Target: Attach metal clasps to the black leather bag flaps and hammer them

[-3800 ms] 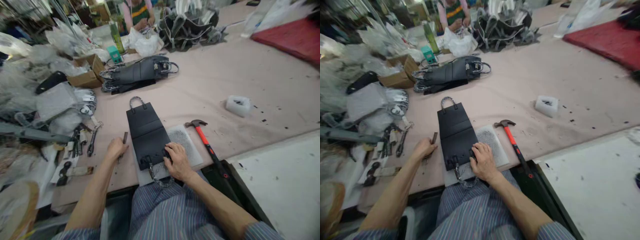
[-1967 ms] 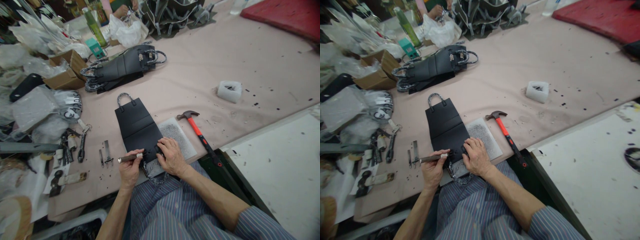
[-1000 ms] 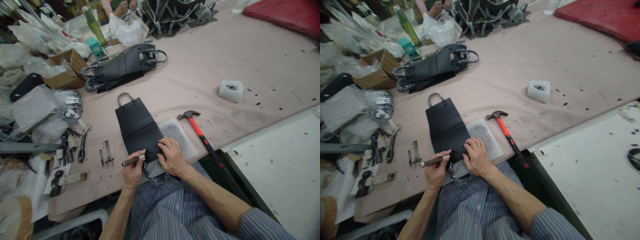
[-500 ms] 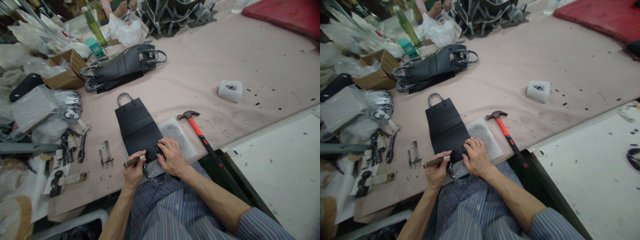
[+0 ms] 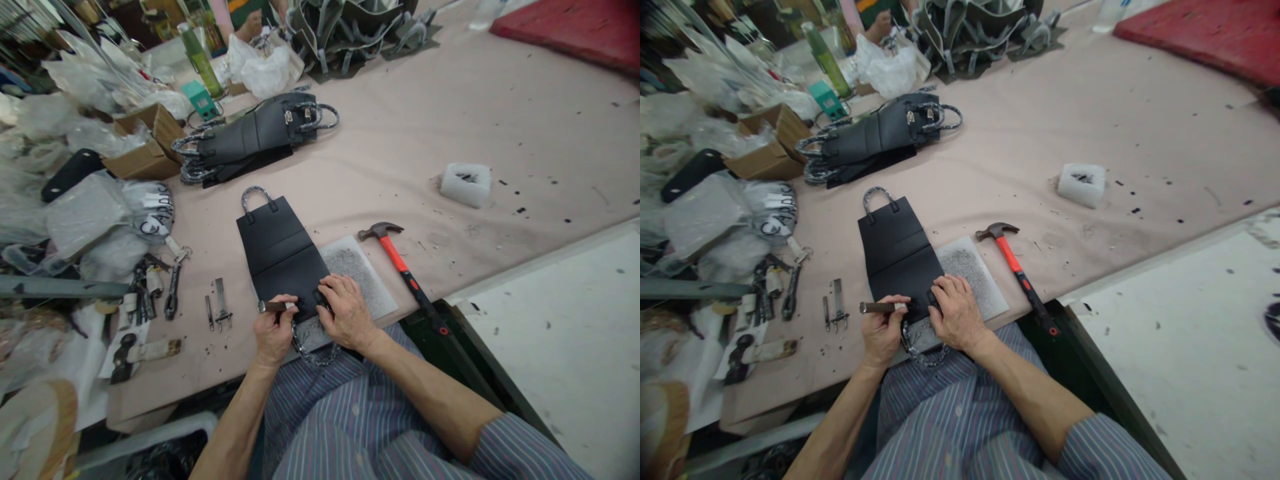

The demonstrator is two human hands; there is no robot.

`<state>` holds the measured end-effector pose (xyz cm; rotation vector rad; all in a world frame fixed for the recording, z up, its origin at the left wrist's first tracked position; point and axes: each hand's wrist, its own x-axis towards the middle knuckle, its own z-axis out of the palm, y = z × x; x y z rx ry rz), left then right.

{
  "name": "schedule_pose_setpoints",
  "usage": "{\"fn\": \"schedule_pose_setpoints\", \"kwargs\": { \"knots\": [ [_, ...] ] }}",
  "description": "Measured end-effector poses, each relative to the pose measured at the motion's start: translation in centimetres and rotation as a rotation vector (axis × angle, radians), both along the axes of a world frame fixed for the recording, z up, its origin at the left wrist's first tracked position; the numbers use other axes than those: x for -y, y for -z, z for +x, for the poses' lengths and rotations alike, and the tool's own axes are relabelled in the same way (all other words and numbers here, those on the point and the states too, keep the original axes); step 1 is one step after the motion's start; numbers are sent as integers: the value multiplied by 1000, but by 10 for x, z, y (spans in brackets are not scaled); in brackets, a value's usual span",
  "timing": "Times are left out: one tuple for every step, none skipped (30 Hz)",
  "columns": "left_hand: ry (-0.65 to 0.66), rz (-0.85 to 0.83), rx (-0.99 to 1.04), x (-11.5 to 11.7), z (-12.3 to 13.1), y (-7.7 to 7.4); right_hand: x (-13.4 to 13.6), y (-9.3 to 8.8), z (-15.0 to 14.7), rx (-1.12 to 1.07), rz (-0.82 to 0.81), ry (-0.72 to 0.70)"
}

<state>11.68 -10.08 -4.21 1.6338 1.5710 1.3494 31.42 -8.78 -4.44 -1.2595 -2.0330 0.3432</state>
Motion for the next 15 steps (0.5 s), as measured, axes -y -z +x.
{"fn": "schedule_pose_setpoints", "kwargs": {
  "knots": [
    [4,12,-4,0,0,1,0,1,0,0,1,1],
    [8,26,-14,-1,0,1,0,1,0,-3,1,1],
    [14,41,-34,-1,0,2,0,2,0,-6,2,0],
    [20,58,-60,-2,0,3,0,2,-1,-11,4,-1],
    [26,76,-89,-2,-1,4,0,3,-2,-15,3,-2],
    [33,93,-118,-2,-2,6,0,2,-2,-20,2,-6],
    [39,109,-143,-3,-2,7,0,2,-2,-30,1,-14],
    [42,124,-162,-3,-3,8,-1,1,-1,-48,0,-26],
    [43,136,-176,-3,-3,8,-3,-1,1,-75,-3,-36],
    [41,147,-186,-3,-3,9,-5,-3,5,-108,0,-36],
    [38,157,-194,-4,-3,9,-8,-6,11,-140,11,-17],
    [34,164,-199,-4,-3,9,-12,-9,20,-161,30,23],
    [32,170,-202,-4,-3,8,-16,-12,31,-161,51,83],
    [32,172,-202,-3,-3,8,-21,-15,44,-134,70,160],
    [32,170,-201,-3,-3,7,-25,-17,57,-82,76,243]
  ]
}}
